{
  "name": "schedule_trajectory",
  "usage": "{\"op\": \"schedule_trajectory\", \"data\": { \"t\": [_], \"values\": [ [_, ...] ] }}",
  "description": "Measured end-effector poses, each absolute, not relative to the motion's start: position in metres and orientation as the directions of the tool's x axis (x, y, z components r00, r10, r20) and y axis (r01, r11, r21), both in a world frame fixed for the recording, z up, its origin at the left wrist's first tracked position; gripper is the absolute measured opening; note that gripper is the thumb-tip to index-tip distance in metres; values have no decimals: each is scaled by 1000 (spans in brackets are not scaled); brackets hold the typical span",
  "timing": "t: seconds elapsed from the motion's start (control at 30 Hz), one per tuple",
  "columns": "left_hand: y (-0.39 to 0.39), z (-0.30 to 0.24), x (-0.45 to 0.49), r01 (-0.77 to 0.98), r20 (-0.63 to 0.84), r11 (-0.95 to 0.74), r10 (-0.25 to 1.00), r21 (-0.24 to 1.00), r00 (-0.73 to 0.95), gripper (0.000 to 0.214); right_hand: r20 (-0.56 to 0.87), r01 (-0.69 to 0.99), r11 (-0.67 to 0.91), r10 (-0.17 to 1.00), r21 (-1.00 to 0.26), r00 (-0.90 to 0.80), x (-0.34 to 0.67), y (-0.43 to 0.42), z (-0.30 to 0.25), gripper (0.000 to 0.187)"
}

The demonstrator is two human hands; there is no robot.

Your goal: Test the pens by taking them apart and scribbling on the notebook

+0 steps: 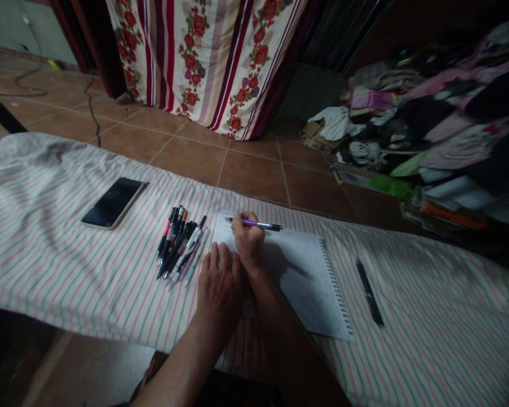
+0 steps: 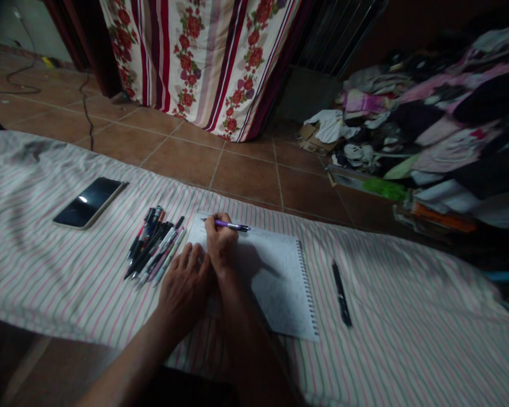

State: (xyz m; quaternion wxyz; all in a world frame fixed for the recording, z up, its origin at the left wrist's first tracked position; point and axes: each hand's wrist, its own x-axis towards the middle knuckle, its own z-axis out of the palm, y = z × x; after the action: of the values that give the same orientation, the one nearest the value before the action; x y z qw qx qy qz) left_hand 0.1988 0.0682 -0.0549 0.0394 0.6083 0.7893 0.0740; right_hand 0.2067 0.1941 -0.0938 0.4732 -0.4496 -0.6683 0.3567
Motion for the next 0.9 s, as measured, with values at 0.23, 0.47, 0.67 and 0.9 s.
{"op": "schedule_trajectory", "data": {
  "t": [0.23, 0.47, 0.67, 0.9],
  "values": [
    [68, -53, 198, 955, 34, 247, 966, 162, -255, 39, 270, 93, 278, 958, -956, -97, 207, 192, -88, 16],
    [68, -53, 197, 942, 53, 266, 958, 205, -282, 35, 268, -115, 252, 951, -961, -153, 207, 195, -74, 17],
    [67, -48, 199, 947, 112, 269, 950, 175, -291, 32, 237, -107, 217, 940, -970, -245, 221, 200, -47, 17],
    [58, -43, 207, 974, 131, 201, 968, 104, -214, 28, 283, 201, 356, 905, -913, -318, 283, 185, -40, 16]
  ]
}}
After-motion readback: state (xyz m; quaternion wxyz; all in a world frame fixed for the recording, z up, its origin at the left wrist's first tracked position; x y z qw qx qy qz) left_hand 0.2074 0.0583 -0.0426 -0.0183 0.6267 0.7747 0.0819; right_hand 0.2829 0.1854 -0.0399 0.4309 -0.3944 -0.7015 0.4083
